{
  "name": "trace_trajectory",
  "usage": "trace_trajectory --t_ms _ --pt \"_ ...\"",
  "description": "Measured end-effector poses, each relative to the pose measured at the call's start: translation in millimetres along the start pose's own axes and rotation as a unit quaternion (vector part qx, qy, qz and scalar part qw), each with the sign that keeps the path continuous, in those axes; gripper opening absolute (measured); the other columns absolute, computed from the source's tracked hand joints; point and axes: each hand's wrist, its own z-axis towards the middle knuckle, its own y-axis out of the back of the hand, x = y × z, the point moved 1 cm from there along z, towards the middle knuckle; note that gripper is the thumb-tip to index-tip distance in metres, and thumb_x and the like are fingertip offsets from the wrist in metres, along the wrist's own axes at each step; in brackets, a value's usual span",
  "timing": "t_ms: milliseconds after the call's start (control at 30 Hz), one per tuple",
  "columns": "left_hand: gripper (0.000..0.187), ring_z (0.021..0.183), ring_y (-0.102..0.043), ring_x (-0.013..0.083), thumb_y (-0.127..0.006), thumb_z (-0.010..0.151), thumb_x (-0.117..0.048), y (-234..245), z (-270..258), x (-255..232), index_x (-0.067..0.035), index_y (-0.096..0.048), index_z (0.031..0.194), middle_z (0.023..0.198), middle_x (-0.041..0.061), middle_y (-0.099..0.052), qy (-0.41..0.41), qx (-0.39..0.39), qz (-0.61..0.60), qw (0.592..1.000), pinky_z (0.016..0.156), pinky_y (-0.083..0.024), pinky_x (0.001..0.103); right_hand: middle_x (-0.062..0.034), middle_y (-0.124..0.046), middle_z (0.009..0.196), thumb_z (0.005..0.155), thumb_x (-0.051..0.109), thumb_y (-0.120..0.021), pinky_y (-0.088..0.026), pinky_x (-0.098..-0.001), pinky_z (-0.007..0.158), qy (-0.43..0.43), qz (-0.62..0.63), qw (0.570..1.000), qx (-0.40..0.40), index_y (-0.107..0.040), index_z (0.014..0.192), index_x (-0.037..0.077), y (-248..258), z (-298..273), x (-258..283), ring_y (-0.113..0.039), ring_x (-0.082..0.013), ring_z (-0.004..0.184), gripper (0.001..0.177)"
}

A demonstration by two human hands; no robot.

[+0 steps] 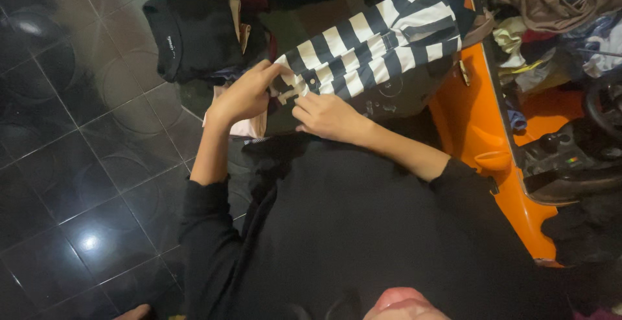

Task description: The person folds items of clothing including a black shirt, a white t-shirt, and a striped garment by hand before placing them in a pile.

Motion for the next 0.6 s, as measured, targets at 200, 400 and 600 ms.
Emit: trace_trajectory --t_ms 200,400,600 --pt "0.048 0.104 -0.065 0.0378 -0.059 0.081 0.014 0.3 3.0 -2.2 -0.001 -0.065 0.126 0.109 0.018 -0.064 0.001 -0.034 0.015 0.999 0.09 -0.053 0.044 -0.0064 -0.06 0.095 0.09 0.016 -0.075 -0.054 -0.0313 0.07 0.0 -0.038 0.998 -0.043 -0.058 0.095 0.005 -11.7 -7.2 -0.2 -0.064 -0.0202 0.088 0.021" --pt "0.031 0.099 -0.064 0.0387 -0.079 0.068 -0.01 36.1 32.3 -38.4 0.003 -0.066 0.093 0.109 0.023 -0.064 -0.216 -0.119 0.078 0.966 0.084 -0.053 0.041 -0.0117 -0.065 0.101 0.092 0.014 -0.073 -0.055 -0.0391 0.077 -0.114 0.183 0.975 -0.044 -0.061 0.106 0.003 -1.5 -33.6 -0.8 -0.066 -0.0288 0.093 0.022" --pt "0.036 0.08 -0.058 0.0178 -0.078 0.092 -0.031 -1.7 135.7 -33.0 0.001 -0.072 0.106 0.087 0.005 -0.063 -0.072 0.071 -0.191 0.976 0.071 -0.046 0.034 -0.012 -0.07 0.11 0.097 0.016 -0.065 -0.058 -0.038 0.09 -0.345 0.451 0.806 -0.165 -0.06 0.123 0.005 8.4 -109.2 -14.2 -0.071 -0.0259 0.097 0.029"
